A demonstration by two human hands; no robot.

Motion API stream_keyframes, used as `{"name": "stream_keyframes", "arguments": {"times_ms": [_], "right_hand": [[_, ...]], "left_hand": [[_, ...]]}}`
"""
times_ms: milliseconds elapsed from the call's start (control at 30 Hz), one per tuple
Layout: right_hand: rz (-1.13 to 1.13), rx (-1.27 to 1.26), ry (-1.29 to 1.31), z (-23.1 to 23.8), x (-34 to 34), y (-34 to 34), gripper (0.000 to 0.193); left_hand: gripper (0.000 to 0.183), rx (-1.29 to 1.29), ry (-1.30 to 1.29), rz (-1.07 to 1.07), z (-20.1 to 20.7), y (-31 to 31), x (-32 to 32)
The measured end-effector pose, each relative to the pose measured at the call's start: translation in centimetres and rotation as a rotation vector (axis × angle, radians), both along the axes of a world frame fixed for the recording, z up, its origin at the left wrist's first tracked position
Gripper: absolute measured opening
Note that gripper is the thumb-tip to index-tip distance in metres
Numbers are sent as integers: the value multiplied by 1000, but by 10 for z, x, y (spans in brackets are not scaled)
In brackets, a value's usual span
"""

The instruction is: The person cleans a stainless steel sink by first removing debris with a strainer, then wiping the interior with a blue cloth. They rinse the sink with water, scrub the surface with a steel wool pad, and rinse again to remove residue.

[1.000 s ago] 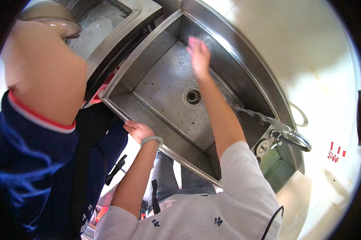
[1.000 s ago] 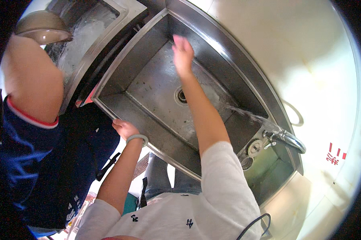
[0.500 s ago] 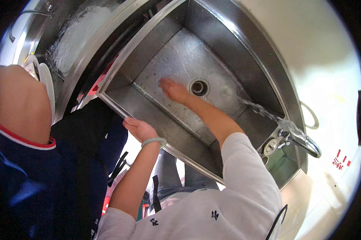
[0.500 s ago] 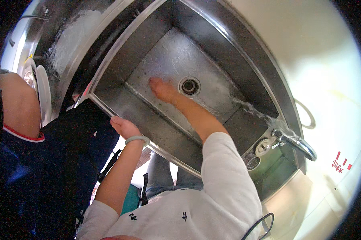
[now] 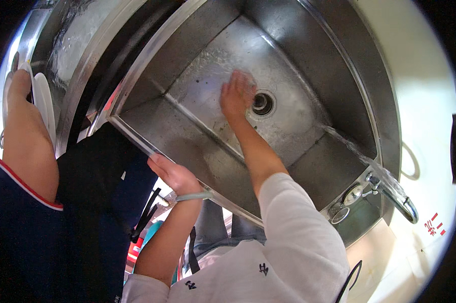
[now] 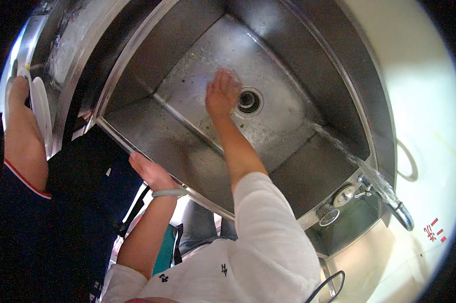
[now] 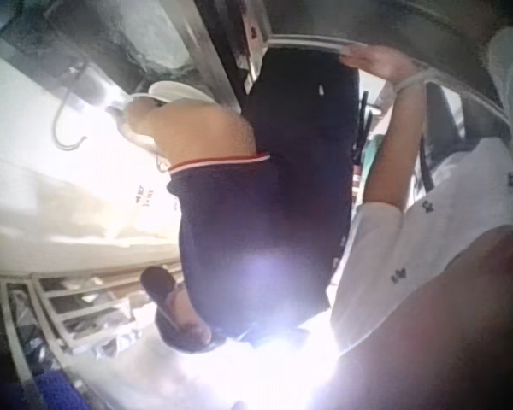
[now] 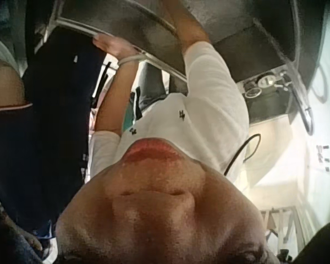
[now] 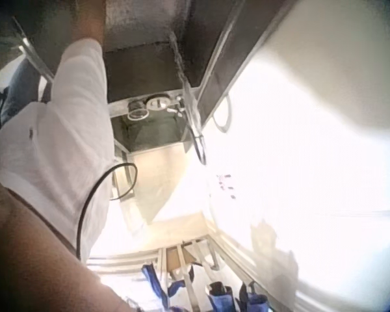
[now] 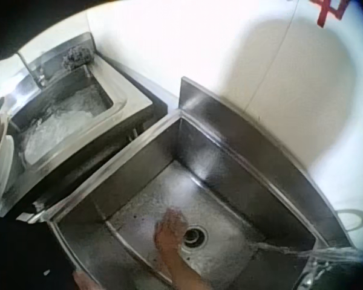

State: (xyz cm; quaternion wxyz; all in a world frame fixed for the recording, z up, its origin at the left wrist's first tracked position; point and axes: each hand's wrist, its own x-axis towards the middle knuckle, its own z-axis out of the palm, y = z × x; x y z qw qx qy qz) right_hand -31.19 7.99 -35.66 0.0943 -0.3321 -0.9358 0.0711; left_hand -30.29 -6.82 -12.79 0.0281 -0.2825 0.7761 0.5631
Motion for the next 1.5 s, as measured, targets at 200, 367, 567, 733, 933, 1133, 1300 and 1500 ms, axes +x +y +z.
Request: {"name": "stream_keyframes", "arguments": {"times_ms": [200, 367, 567, 733, 933, 1133, 1300, 1500], "right_hand": [[1024, -232, 191, 6, -5, -33, 52], [953, -316, -163, 18, -93, -14, 49], [31, -598, 311, 8, -65, -22, 56], [-464, -2094, 962, 61, -144, -119, 87], [-521, -1691, 1162, 8, -131, -48, 75], [-1055, -1728, 1762, 14, 48, 112, 21], [-816, -1929, 2038, 63, 237, 119, 22], [-663, -1738, 1823, 71, 176, 173, 20]], "left_hand": [[57, -121, -26, 3, 5, 9, 4], [67, 58, -79, -64, 9, 3, 3], [67, -62, -117, 12, 7, -1, 7], [52, -35, -105, 52, 15, 8, 5], [44, -34, -16, 28, 3, 0, 7], [51, -29, 34, -8, -10, -13, 8], [45, -84, 78, -56, 3, 1, 7], [40, -48, 169, -114, -9, -3, 6]]}}
